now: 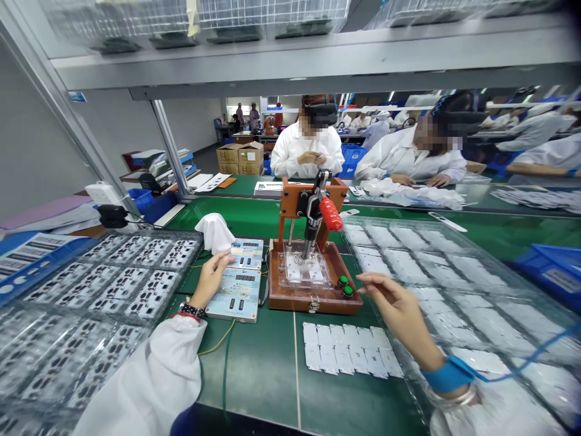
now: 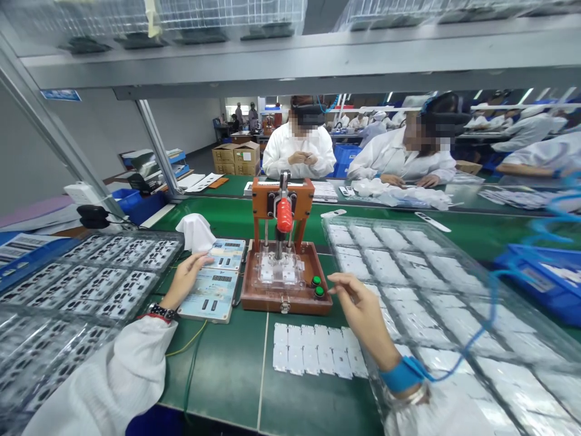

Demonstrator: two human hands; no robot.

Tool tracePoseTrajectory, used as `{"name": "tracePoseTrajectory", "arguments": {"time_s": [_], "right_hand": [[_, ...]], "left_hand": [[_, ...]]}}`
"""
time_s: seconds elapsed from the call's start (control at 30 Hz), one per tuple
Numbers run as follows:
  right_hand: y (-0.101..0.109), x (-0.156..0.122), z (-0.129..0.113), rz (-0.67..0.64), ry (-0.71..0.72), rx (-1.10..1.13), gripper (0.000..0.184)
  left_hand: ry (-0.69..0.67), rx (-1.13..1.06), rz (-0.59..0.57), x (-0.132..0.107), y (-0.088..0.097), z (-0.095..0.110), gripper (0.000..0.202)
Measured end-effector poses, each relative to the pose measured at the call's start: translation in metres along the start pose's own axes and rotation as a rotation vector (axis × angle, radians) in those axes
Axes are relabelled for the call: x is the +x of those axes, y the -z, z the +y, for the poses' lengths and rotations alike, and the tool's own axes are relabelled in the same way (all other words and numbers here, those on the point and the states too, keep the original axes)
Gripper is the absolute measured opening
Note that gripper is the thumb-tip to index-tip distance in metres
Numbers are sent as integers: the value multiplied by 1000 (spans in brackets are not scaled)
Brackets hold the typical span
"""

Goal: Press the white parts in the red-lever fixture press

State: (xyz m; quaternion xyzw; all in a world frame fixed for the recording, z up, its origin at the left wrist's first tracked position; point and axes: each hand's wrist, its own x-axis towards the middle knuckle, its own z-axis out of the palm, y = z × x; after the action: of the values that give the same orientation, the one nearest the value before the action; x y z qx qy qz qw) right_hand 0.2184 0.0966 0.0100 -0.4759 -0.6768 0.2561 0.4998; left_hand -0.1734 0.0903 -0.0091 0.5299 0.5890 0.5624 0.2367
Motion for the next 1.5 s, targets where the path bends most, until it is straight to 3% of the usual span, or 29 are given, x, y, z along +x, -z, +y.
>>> {"name": "tracePoseTrajectory", "arguments": {"time_s": [0.17,0.43,0.67,0.8,1.17,1.37,1.5], "right_hand": [[0,-1,5,-32,-21,-27,25],[1,-1,3,-47,-34,-41,27],[3,-1,3,-65,-15,-37,25],[2,-1,0,-72,-15,-48,25],[0,-3,-6,-56,-66,13,29],[-1,-4,-5,-43,-66,41,30],[-2,-4,-1,-34,-57,51,29]], "left_hand": [[-43,37,326,-1,7,-3,47],[-74,26,484,2,17,-2,52],[29,-17,277,-1,12,-2,27],[39,-6,226,-2,5,-1,21],[28,30,330,-4,9,-4,21],[28,-19,326,-1,6,-4,17],[67,-69,331,1,4,-8,26]]}}
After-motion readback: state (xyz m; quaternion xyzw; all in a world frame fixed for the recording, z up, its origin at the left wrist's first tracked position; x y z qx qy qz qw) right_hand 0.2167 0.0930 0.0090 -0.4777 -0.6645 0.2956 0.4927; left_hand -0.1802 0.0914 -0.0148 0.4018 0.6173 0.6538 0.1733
